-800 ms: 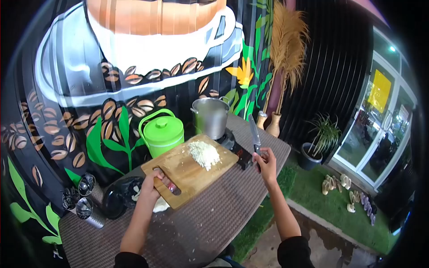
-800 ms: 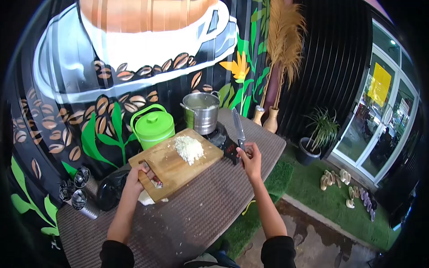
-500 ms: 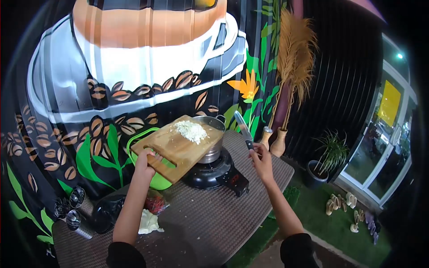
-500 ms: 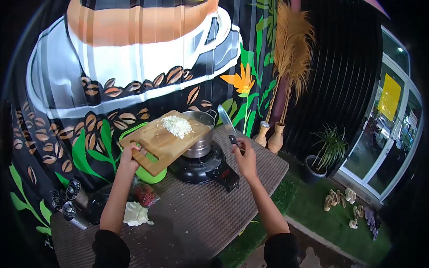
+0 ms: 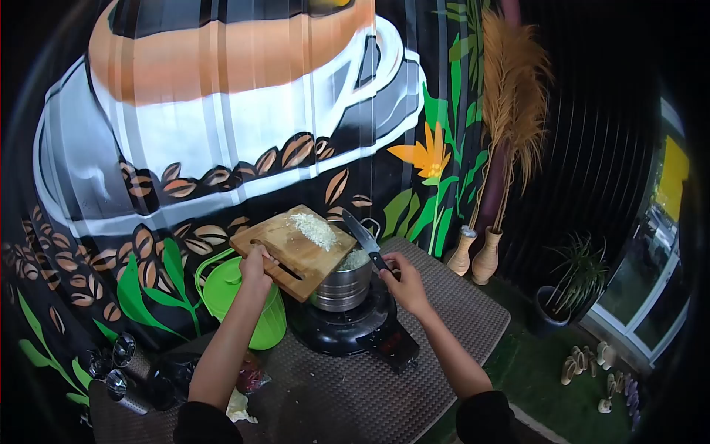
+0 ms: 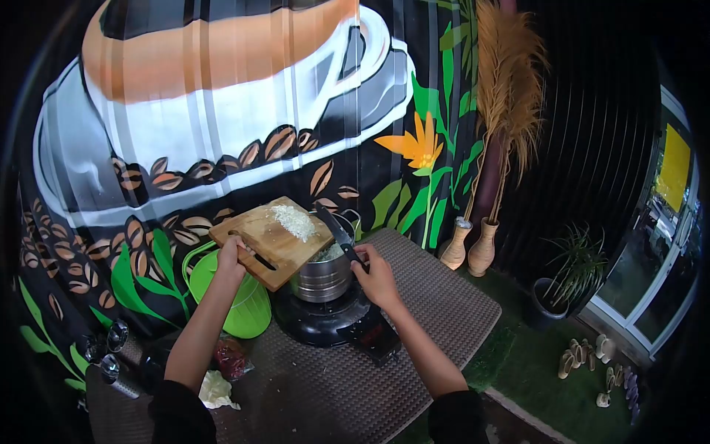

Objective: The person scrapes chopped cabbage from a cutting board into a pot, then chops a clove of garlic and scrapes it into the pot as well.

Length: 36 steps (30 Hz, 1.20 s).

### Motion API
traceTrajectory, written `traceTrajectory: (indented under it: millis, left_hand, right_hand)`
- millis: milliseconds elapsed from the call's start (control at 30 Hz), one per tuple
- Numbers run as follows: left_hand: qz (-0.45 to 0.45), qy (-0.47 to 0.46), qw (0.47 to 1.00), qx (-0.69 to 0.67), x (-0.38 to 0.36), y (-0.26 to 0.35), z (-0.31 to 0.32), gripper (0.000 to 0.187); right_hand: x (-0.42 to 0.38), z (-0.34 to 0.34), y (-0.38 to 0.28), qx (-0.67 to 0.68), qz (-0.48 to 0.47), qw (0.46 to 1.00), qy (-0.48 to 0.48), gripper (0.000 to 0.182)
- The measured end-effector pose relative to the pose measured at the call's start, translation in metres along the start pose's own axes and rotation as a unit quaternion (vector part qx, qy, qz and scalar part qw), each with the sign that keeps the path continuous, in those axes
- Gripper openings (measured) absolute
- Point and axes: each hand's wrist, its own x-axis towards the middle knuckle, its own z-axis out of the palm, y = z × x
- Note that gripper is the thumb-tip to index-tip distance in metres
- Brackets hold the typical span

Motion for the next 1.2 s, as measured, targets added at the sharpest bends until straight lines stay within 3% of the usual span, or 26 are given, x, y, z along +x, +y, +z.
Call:
traceTrajectory:
  millis: [100,233,300,367,533,967,1133,1200]
  left_hand:
    - [-0.007,0.009,0.999,0.034,0.001,-0.006,0.004,0.021]
    - [0.018,0.009,0.998,0.066,-0.011,-0.003,0.024,0.023]
    - [0.008,0.001,0.998,0.061,-0.011,-0.002,0.024,0.032]
    - [0.023,-0.002,0.998,0.061,-0.02,-0.002,0.033,0.032]
    - [0.017,-0.005,0.998,0.066,-0.024,0.001,0.036,0.036]
    - [-0.049,-0.046,0.997,0.042,-0.032,0.016,0.034,0.039]
    - [-0.076,-0.07,0.994,0.025,-0.032,0.015,0.031,0.036]
    - [-0.066,-0.089,0.994,0.023,-0.029,0.014,0.031,0.044]
  right_hand:
    - [0.005,0.011,-0.002,-0.012,0.032,0.999,-0.02,0.029]
    - [0.013,0.021,-0.013,-0.067,-0.005,0.997,-0.034,0.029]
    - [0.015,0.032,-0.02,-0.087,0.003,0.994,-0.06,0.029]
    - [0.018,0.052,-0.026,-0.163,-0.184,0.968,-0.044,0.029]
    - [0.026,0.071,-0.048,-0.241,-0.155,0.952,-0.109,0.025]
    - [0.065,0.093,-0.015,-0.288,-0.18,0.934,-0.111,0.016]
    - [0.073,0.096,-0.003,-0.309,-0.125,0.936,-0.111,0.019]
    - [0.077,0.096,0.003,-0.313,-0.104,0.937,-0.116,0.019]
